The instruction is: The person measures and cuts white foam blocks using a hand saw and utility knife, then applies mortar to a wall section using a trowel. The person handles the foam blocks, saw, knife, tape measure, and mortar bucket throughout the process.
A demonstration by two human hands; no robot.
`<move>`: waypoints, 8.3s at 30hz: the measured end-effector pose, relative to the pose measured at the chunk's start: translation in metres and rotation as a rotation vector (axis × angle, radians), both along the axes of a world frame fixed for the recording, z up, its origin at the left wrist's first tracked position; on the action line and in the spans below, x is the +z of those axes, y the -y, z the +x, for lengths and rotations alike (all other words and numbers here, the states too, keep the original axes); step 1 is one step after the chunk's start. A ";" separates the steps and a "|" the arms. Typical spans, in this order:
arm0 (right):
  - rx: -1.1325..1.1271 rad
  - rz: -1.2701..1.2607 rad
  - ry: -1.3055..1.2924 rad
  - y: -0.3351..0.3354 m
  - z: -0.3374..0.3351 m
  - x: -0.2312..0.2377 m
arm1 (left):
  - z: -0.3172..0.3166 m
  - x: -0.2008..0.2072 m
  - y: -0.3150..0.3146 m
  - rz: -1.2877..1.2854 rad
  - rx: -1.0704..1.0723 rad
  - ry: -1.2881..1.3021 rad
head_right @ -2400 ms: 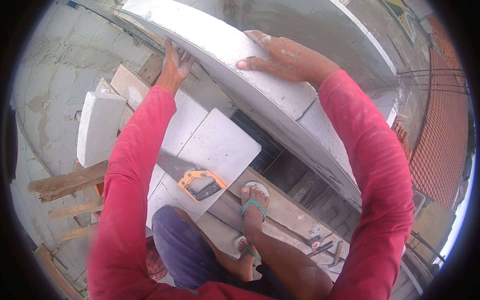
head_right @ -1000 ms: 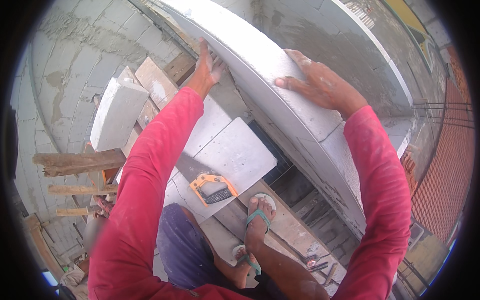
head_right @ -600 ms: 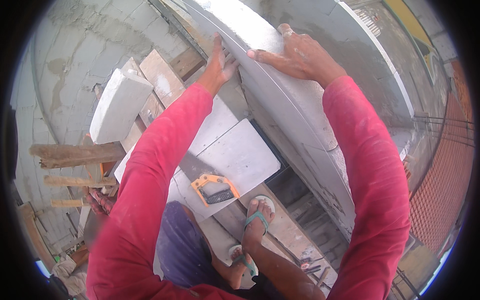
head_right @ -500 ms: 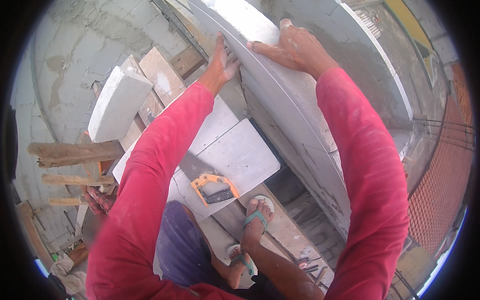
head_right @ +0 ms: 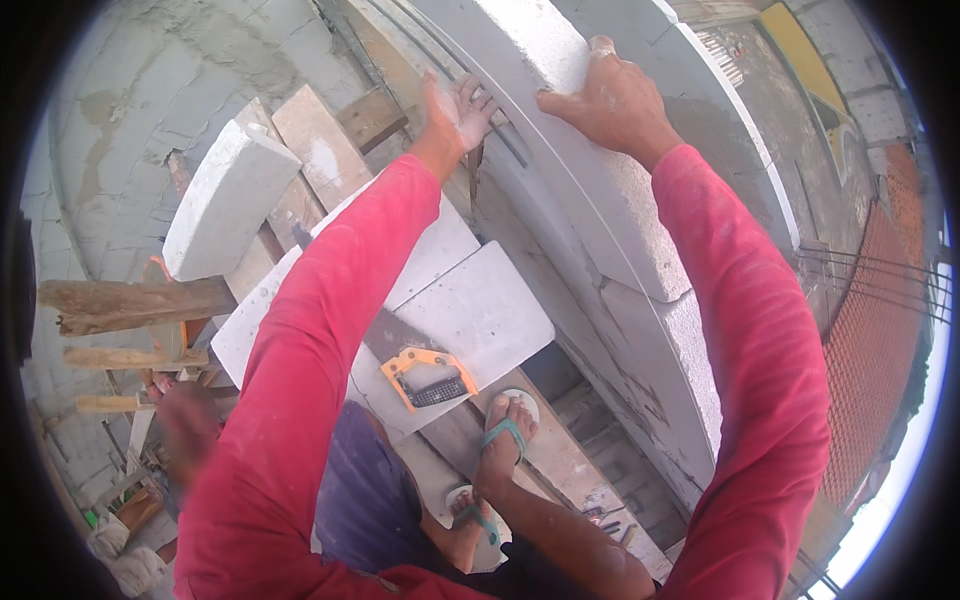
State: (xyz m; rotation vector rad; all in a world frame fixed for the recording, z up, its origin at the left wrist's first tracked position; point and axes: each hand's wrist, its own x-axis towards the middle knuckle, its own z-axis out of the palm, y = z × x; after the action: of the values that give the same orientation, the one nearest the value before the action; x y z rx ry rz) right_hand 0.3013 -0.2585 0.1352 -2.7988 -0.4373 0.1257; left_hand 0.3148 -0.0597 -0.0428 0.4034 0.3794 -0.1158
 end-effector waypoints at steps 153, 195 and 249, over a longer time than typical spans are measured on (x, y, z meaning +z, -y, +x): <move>-0.756 0.037 -0.735 0.359 -0.677 0.122 | -0.431 0.371 -0.252 0.538 -0.063 -0.071; -1.983 0.409 -0.968 0.239 -1.070 0.162 | -0.446 0.193 -0.196 1.516 0.213 -0.306; -0.257 0.030 -0.142 0.003 -0.156 -0.144 | -0.400 0.186 -0.186 0.935 0.498 -0.320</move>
State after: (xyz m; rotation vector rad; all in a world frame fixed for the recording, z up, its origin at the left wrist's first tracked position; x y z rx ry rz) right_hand 0.1454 -0.2611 -0.0087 -2.7641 -0.0449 0.2562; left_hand -0.0852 0.1267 0.1437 1.2028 0.8368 0.5129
